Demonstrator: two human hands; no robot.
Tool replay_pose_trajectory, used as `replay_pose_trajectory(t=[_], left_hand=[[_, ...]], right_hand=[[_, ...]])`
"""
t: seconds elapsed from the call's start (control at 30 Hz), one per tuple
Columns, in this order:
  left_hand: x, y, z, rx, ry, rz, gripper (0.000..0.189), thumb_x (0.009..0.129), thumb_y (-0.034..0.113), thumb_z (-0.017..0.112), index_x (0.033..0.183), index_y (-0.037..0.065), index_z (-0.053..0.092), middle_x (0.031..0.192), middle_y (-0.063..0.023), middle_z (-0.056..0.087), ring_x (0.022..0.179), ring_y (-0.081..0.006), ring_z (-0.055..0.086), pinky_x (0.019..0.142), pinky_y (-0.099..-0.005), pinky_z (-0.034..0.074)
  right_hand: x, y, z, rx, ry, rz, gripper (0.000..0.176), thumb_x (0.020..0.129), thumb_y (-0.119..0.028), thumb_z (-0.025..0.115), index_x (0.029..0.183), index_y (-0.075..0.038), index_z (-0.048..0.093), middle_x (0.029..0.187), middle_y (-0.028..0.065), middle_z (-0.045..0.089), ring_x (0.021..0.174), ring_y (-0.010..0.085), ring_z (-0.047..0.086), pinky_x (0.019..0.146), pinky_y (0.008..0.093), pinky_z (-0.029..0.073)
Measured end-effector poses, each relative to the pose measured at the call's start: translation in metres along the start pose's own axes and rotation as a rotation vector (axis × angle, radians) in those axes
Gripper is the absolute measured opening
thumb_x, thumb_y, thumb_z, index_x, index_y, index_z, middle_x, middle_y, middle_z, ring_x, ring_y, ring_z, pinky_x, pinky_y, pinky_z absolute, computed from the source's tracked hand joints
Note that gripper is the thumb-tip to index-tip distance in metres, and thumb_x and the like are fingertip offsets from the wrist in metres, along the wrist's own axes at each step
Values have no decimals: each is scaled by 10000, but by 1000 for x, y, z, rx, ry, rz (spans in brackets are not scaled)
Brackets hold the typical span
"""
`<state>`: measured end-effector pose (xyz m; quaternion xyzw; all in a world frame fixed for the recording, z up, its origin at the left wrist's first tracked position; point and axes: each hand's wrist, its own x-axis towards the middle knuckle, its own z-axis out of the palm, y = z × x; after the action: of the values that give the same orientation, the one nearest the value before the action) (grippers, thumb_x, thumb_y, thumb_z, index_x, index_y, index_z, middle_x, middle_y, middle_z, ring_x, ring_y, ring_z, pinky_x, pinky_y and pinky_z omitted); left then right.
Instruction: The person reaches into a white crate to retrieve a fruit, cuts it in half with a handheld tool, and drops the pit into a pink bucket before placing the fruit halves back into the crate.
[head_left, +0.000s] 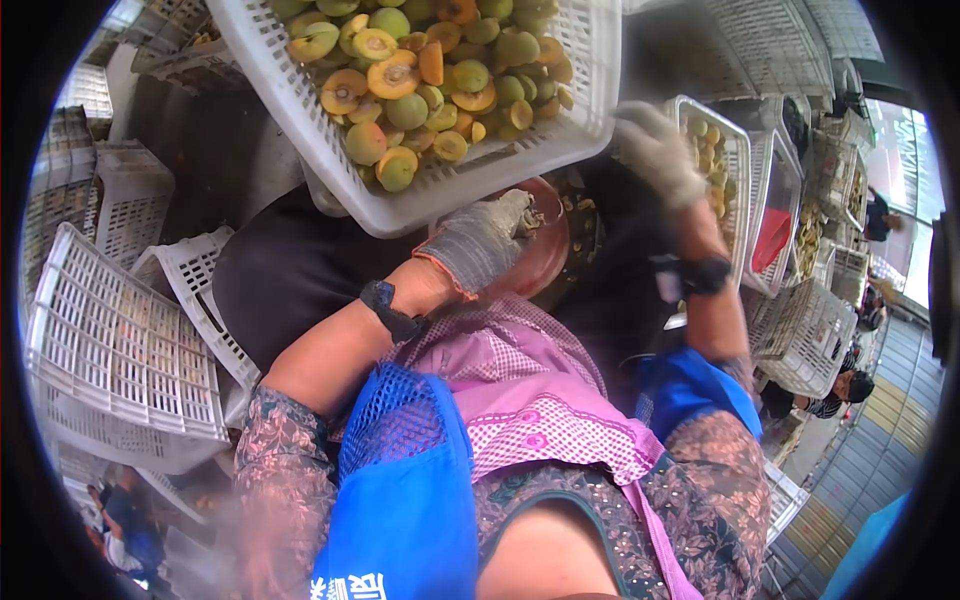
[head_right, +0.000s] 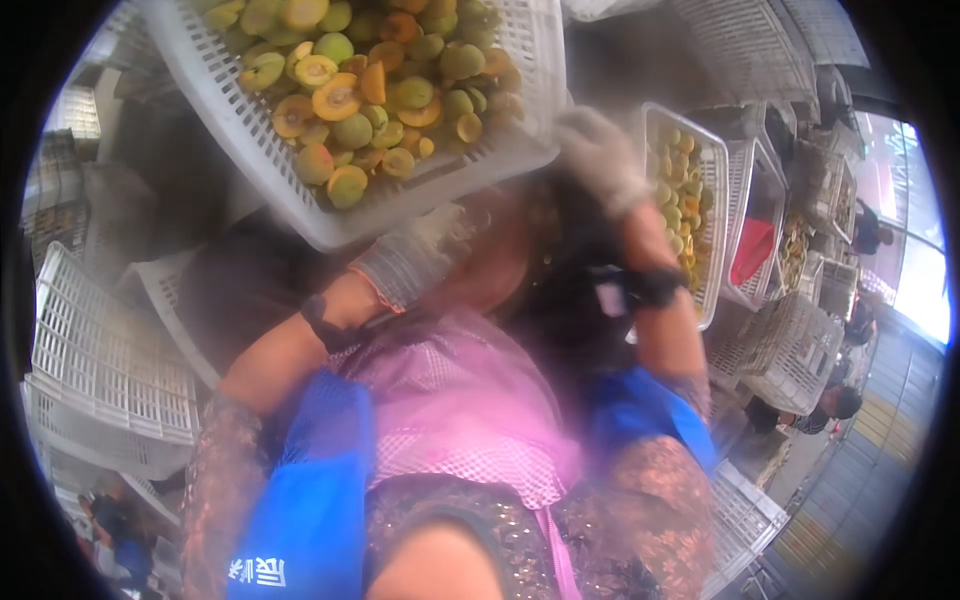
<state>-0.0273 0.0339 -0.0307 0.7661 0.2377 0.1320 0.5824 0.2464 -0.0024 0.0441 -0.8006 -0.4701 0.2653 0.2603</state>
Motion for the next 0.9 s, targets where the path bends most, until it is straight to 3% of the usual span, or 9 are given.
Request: replay_pose_trajectory(t=[0.13, 0.33, 0.4, 0.5, 0.6, 0.63, 0.7, 0.8, 0.9], left_hand=[[0, 21, -15, 132, 135, 122, 242, 839, 192, 580, 1034, 48, 571, 908, -221, 636, 847, -398, 604, 743, -446, 475], [9, 34, -39, 48, 113, -175, 277, 845, 188, 574, 1059, 13, 558, 935, -242, 620, 878, -415, 582, 743, -445, 472], [14, 44, -39, 261, 127, -218, 281, 850, 244, 562, 1058, 55, 572, 996, -202, 613, 883, -341, 595, 742, -429, 474], [19, 34, -31, 257, 95, -120, 287, 857, 237, 544, 1078, 57, 574, 1012, -186, 614, 917, -333, 598, 773, -414, 477], [16, 19, -13, 262, -15, -173, 322, 865, 229, 530, 1135, 55, 551, 1056, -165, 607, 978, -322, 590, 834, -394, 473], [17, 26, -10, 255, -35, -329, 347, 837, 246, 562, 1128, 56, 557, 1052, -197, 615, 986, -361, 587, 828, -420, 470], [18, 7, 4, 258, -65, -493, 375, 808, 263, 593, 1120, 57, 563, 1048, -229, 622, 993, -399, 584, 822, -447, 467], [17, -51, 32, 281, 18, -99, 396, 790, 275, 611, 1102, 39, 557, 1036, -241, 619, 984, -410, 582, 815, -456, 472], [14, -17, 12, 374, -113, -209, 406, 782, 278, 617, 1100, 33, 555, 1017, -254, 616, 975, -426, 575, 806, -473, 470]], right_hand=[[40, -56, 76, -630, -205, -53, 386, 798, -284, 662, 1094, -49, 582, 984, 205, 641, 922, 352, 614, 808, 375, 469], [21, -50, 100, -452, 90, -213, 351, 795, -257, 664, 1048, -26, 589, 942, 173, 638, 895, 306, 612, 786, 365, 471], [7, -51, 103, 414, 45, 65, 331, 823, -214, 635, 1080, -14, 583, 954, 111, 632, 869, 201, 598, 776, 315, 471], [-23, -25, 107, 407, -32, -132, 358, 764, -28, 622, 1116, -18, 562, 1032, 136, 600, 900, 253, 592, 782, 326, 494], [-46, -29, 118, 507, 89, -217, 252, 900, -177, 540, 1078, -11, 603, 966, 80, 620, 882, 143, 571, 774, 267, 471], [-55, -44, 111, 1165, -153, 63, 295, 906, -231, 543, 1096, -13, 602, 1014, 89, 620, 919, 161, 571, 796, 274, 467], [-59, -43, 115, 1260, -190, 175, 315, 907, -244, 542, 1111, -9, 593, 1032, 91, 618, 925, 174, 572, 808, 285, 465], [-62, -40, 116, 1428, -225, 299, 348, 909, -267, 547, 1122, 5, 583, 1038, 94, 622, 924, 185, 580, 811, 297, 465], [-60, -40, 118, 1087, -89, 167, 344, 913, -288, 548, 1085, 6, 589, 1009, 92, 621, 916, 168, 579, 796, 294, 471]])
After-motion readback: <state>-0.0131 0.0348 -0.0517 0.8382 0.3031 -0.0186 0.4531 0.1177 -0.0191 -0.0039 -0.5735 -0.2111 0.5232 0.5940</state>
